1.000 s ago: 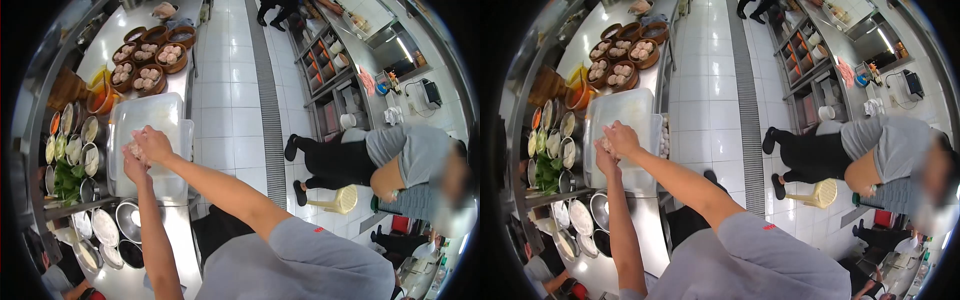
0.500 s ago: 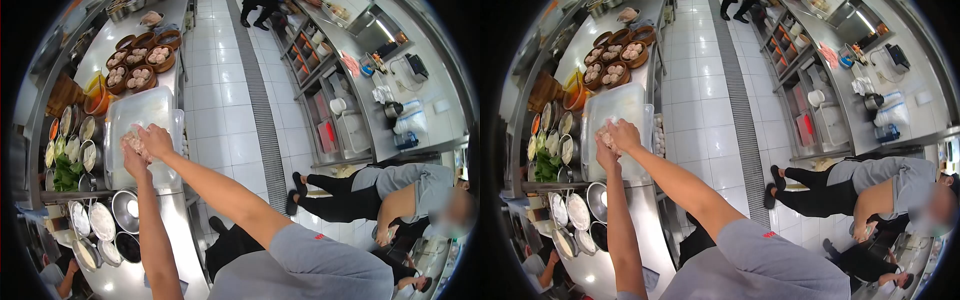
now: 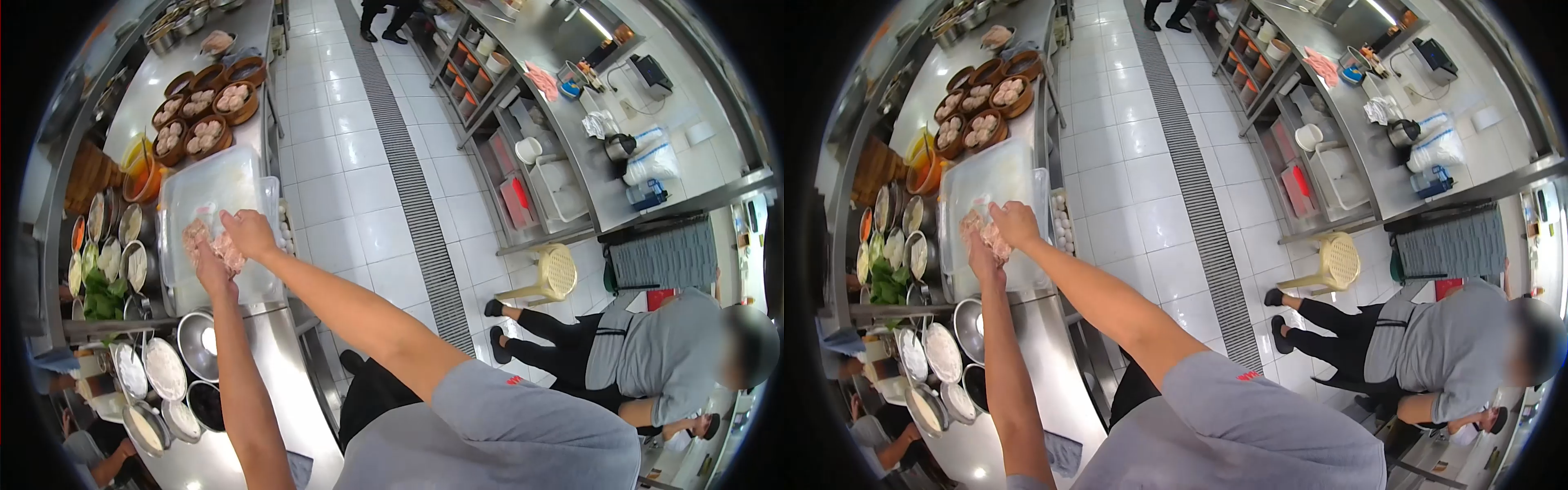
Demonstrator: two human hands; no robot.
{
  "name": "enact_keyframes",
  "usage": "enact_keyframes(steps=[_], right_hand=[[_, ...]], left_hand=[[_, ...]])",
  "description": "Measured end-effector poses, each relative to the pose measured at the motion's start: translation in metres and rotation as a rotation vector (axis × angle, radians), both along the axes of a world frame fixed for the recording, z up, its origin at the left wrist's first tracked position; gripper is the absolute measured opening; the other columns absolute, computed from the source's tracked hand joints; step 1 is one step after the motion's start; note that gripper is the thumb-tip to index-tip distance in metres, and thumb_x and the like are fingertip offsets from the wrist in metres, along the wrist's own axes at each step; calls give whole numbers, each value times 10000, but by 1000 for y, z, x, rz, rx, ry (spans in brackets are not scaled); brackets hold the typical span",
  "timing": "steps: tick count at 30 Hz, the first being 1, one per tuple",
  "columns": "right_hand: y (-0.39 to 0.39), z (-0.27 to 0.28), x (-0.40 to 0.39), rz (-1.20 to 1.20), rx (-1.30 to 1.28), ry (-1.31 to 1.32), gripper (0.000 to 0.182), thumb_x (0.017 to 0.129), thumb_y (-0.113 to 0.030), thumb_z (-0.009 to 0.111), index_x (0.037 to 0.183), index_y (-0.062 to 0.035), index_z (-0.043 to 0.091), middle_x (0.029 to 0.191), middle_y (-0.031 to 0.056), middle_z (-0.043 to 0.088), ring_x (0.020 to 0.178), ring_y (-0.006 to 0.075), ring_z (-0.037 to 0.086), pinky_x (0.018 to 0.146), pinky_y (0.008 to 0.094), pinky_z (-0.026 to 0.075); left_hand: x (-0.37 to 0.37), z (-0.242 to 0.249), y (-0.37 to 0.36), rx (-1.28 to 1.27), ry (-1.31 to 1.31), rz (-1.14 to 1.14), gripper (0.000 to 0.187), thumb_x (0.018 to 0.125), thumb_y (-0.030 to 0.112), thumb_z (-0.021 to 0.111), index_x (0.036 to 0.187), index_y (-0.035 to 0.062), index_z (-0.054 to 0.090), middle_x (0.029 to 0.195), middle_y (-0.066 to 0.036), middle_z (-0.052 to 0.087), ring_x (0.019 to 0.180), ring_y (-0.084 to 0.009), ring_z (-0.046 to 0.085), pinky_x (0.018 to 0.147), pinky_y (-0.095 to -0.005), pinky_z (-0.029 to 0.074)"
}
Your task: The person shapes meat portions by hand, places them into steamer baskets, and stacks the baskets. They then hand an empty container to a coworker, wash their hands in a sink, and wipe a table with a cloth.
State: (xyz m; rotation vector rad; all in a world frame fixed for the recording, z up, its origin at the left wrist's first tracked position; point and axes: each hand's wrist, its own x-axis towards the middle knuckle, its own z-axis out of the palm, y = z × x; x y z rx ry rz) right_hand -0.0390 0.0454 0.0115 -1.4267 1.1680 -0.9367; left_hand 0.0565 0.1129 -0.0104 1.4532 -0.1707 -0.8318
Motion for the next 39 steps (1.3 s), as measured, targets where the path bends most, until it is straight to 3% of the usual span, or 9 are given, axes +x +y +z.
enact_keyframes(steps=[5,8,14,15,19,26,29,33,39], right_hand=[[-26,-4,-4,-7,12,-81,621,976,-501,527,693,35,669,730,287,654,736,422,667,726,496,501],[-39,-5,-10,75,-441,354,575,1044,-445,399,809,-13,698,775,247,686,713,441,676,671,546,538],[-78,23,-41,96,169,129,620,978,-560,495,813,17,650,713,214,665,662,377,659,651,471,536],[-83,34,-42,167,448,-70,465,949,-452,579,860,2,632,727,162,655,654,308,647,636,416,526],[-121,0,-31,475,605,-373,224,822,-139,736,954,-33,591,802,60,634,669,156,616,625,297,498],[-175,22,-24,595,457,-51,269,813,-77,692,1062,-11,612,874,49,665,803,144,632,708,309,519],[-202,40,-17,653,511,-89,256,802,-91,754,987,9,609,877,65,675,755,139,645,686,289,525],[-230,37,-7,887,377,148,284,874,-169,758,1006,36,613,907,67,684,784,137,654,710,285,547],[-264,38,26,1295,466,83,388,917,-99,728,1275,0,614,1042,45,689,906,113,639,818,271,539]], left_hand=[[24,-33,-15,-148,121,-118,450,996,479,535,1134,66,649,931,-50,702,728,-174,693,512,-312,501],[35,-41,-32,20,-538,96,471,1009,451,501,988,21,694,871,-152,711,791,-272,675,669,-372,518],[32,50,-39,333,-648,190,589,984,503,518,840,-50,660,818,-236,687,763,-372,653,734,-445,489],[44,43,-47,301,-714,161,591,990,520,519,789,-30,605,708,-141,632,646,-234,616,611,-402,484],[45,67,-93,301,-494,27,527,983,514,500,1056,0,591,857,-255,694,782,-394,676,780,-520,525],[73,-15,-157,716,-1121,-540,425,983,440,539,1063,32,627,1076,-261,685,1054,-447,633,866,-542,501],[72,-9,-145,347,-1578,-147,335,985,264,604,1194,2,612,1148,-201,648,995,-366,665,818,-451,550],[46,18,-113,-206,-319,-520,563,902,134,733,1405,25,505,1334,-122,572,1179,-225,587,985,-344,498],[24,37,-123,-189,44,-266,542,867,15,750,1353,-25,513,1252,-100,602,1145,-154,596,999,-295,489]])
